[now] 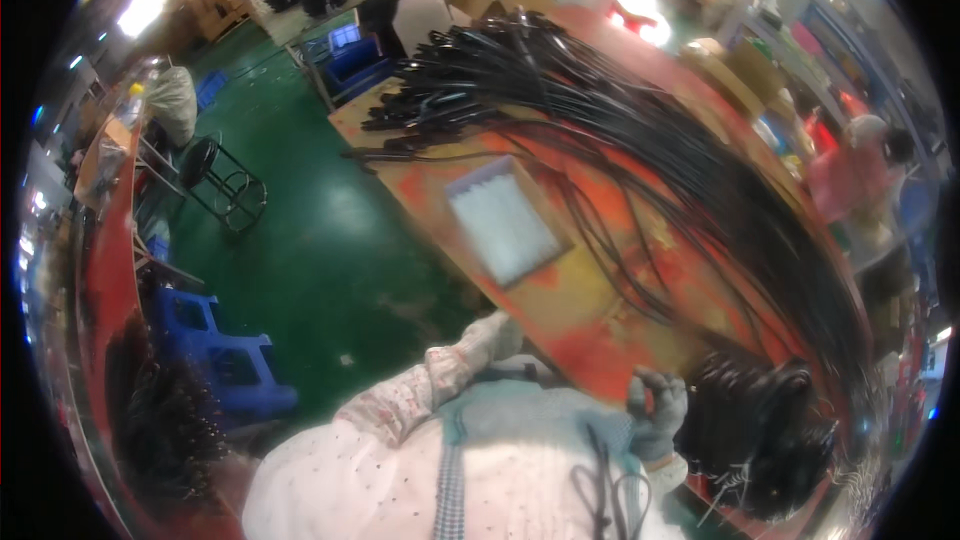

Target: Organizing and bundling long black industrial wires on a large workbench.

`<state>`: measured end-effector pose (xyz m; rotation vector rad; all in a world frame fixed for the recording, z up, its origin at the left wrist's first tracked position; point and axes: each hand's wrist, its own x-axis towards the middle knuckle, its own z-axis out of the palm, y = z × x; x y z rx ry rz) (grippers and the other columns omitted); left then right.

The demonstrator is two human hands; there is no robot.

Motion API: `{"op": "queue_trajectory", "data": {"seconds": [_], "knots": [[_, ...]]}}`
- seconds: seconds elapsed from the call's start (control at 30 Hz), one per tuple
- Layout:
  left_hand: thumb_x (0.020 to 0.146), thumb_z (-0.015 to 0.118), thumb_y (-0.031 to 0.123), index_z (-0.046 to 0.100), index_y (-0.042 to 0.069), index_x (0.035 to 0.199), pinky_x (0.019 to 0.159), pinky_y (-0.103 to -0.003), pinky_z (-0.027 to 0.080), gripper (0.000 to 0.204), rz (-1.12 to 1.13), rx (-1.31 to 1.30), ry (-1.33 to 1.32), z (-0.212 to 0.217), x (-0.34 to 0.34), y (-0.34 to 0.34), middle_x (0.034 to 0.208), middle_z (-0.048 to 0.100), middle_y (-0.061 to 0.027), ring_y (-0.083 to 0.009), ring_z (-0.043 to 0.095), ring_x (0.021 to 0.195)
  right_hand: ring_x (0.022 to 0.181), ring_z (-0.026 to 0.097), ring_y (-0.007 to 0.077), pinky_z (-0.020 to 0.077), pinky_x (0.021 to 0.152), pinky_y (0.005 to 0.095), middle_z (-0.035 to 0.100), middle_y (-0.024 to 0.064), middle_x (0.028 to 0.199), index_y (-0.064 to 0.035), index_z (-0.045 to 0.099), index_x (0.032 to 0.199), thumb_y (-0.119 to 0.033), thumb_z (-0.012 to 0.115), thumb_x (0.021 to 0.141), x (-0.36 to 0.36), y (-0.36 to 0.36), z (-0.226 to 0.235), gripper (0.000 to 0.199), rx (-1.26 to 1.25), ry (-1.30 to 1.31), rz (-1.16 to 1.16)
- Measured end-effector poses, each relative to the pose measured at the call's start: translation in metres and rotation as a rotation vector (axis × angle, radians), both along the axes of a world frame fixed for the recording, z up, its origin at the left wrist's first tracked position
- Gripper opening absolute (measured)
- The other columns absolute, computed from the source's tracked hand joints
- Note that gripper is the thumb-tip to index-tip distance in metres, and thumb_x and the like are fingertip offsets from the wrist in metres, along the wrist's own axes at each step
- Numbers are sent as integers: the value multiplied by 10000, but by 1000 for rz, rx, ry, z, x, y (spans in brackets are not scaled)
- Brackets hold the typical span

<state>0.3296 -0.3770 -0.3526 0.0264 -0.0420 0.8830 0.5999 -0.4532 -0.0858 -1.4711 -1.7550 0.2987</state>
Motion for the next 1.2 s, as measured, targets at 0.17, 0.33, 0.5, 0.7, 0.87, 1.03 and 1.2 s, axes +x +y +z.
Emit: {"op": "queue_trajectory", "data": {"seconds": [0.17, 0.33, 0.5, 0.7, 0.87, 1.03, 1.2], "knots": [[936, 443, 349, 527, 2, 1117, 930, -439, 412, 401, 257, -566, 955, 120, -95, -4, 1096, 563, -131, -296, 521, 1059, 680, 568, 285, 446, 660, 372, 606, 97, 738, -100, 652, 850, -136, 669, 709, -90, 60, 14, 146, 82, -202, 160], [902, 515, 317, 573, 20, 1018, 796, -395, 466, 323, 355, -548, 681, 75, -181, 12, 960, 602, -121, -261, 556, 839, 720, 589, 291, 454, 668, 396, 620, 111, 762, -94, 656, 846, -226, 648, 768, -122, 114, 6, 154, -113, -350, 145], [903, 511, 322, 554, -1, 1085, 821, -377, 462, 372, 361, -571, 935, 116, -185, 68, 1043, 580, -153, -270, 544, 895, 759, 597, 287, 457, 699, 412, 621, 98, 778, -103, 659, 843, -282, 609, 806, -115, 148, -12, 190, -245, -397, 110], [897, 511, 335, 597, 64, 1052, 749, -368, 492, 324, 266, -75, 1618, 135, -217, 155, 938, 627, -76, -227, 613, 846, 877, 601, 308, 453, 797, 434, 645, 120, 875, -131, 658, 936, -397, 516, 865, -120, 215, -45, 309, -569, -458, -16], [762, 625, 238, 615, 77, 998, 740, -392, 493, 287, 609, 1283, 2637, 170, -213, 218, 959, 609, -140, -316, 595, 822, 888, 620, 298, 477, 785, 433, 660, 109, 912, -143, 655, 939, -351, 560, 812, -145, 278, -57, 261, -736, -553, 80], [648, 680, 209, 580, 44, 1008, 675, -436, 474, 408, 443, 1726, 2568, 166, -220, 270, 874, 585, -148, -323, 583, 764, 813, 641, 310, 493, 692, 439, 664, 136, 861, -93, 657, 873, -359, 554, 802, -204, 344, -82, 294, -624, -358, 296], [706, 619, 225, 643, 66, 803, 632, -465, 488, 188, 48, 1958, 2686, 134, -257, 294, 668, 604, -94, -308, 608, 608, 880, 619, 285, 457, 783, 421, 644, 121, 894, -108, 648, 899, -377, 533, 830, -244, 362, -27, 301, -510, -283, 247]]}}
